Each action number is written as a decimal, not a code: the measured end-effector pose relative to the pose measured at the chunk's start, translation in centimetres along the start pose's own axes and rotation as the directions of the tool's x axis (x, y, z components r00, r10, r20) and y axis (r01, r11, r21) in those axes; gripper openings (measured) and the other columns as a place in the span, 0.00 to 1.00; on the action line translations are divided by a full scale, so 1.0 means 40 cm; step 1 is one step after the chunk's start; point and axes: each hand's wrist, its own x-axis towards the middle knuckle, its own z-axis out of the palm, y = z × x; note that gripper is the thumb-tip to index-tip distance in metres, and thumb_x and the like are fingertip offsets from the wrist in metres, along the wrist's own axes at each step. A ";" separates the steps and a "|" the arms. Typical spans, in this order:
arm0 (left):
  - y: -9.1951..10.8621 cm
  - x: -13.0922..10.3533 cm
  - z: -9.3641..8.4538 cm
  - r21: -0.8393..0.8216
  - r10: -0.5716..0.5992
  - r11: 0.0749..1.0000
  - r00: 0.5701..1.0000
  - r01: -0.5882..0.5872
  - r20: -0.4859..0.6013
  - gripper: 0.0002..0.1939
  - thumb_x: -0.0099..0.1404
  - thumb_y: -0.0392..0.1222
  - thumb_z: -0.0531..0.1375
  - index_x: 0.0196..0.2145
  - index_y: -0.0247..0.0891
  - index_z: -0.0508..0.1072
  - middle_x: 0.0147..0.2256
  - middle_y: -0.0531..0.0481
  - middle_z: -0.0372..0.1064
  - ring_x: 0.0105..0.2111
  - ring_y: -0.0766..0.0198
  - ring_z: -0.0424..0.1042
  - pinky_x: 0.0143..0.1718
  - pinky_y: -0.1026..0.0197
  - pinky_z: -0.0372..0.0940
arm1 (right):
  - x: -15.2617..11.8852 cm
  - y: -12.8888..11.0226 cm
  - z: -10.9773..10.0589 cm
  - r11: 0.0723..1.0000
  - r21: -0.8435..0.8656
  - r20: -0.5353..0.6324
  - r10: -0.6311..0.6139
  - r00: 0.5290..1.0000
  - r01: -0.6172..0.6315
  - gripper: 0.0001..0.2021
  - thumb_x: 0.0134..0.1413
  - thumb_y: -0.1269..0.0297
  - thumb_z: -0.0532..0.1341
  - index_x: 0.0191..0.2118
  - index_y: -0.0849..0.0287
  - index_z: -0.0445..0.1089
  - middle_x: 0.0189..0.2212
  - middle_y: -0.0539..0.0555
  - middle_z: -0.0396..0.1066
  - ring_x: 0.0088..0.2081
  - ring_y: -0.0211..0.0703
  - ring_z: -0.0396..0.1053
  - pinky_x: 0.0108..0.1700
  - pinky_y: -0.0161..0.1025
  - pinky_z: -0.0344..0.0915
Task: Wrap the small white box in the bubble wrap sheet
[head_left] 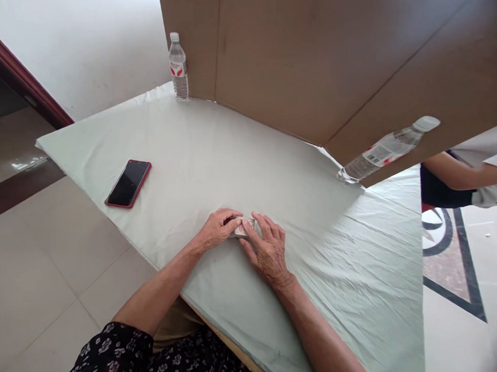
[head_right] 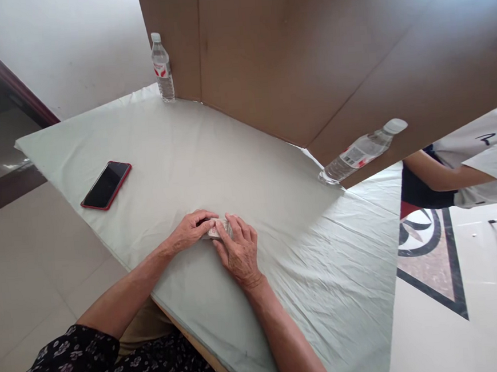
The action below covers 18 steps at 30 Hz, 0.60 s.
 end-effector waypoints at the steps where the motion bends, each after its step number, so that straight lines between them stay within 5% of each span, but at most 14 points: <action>1: 0.000 0.000 0.002 0.006 0.012 1.000 1.000 -0.012 -0.012 0.17 0.67 0.45 0.57 0.47 0.36 0.78 0.43 0.44 0.77 0.43 0.59 0.72 0.47 0.58 0.66 | -0.005 0.002 0.000 1.000 0.023 -0.008 0.012 1.000 -0.012 0.18 0.62 0.62 0.61 0.58 0.52 0.69 0.60 0.64 0.67 0.61 0.59 0.63 0.57 0.55 0.61; 6: -0.001 0.001 0.005 0.003 0.015 1.000 0.999 -0.015 -0.028 0.16 0.67 0.45 0.57 0.47 0.37 0.78 0.42 0.45 0.77 0.43 0.59 0.72 0.47 0.58 0.66 | 0.006 0.038 -0.014 0.951 0.241 0.027 0.193 0.981 -0.194 0.27 0.59 0.54 0.63 0.63 0.49 0.62 0.64 0.63 0.62 0.63 0.60 0.62 0.60 0.59 0.61; 10: 0.002 0.002 0.003 -0.002 -0.009 1.000 1.000 0.009 -0.019 0.16 0.67 0.45 0.57 0.47 0.36 0.78 0.43 0.45 0.76 0.43 0.59 0.72 0.46 0.59 0.66 | 0.040 0.077 -0.014 0.939 0.294 0.193 0.123 0.973 -0.177 0.42 0.53 0.47 0.66 0.69 0.54 0.50 0.65 0.65 0.61 0.66 0.61 0.58 0.63 0.59 0.58; 15: 0.006 0.000 0.010 -0.035 0.000 0.999 0.998 -0.002 -0.056 0.15 0.66 0.44 0.58 0.46 0.35 0.78 0.42 0.44 0.76 0.43 0.59 0.73 0.46 0.59 0.66 | 0.055 0.073 0.000 0.947 0.281 0.226 0.092 0.970 -0.155 0.24 0.58 0.57 0.63 0.59 0.54 0.65 0.51 0.59 0.75 0.55 0.55 0.69 0.57 0.53 0.62; 18: 0.006 -0.002 0.017 -0.046 0.021 0.999 0.996 -0.025 -0.091 0.15 0.66 0.44 0.59 0.45 0.35 0.78 0.41 0.44 0.75 0.41 0.60 0.73 0.43 0.59 0.67 | 0.053 0.064 0.002 0.953 0.268 0.176 0.098 0.979 -0.144 0.22 0.58 0.59 0.63 0.57 0.55 0.67 0.49 0.59 0.76 0.53 0.54 0.70 0.55 0.52 0.63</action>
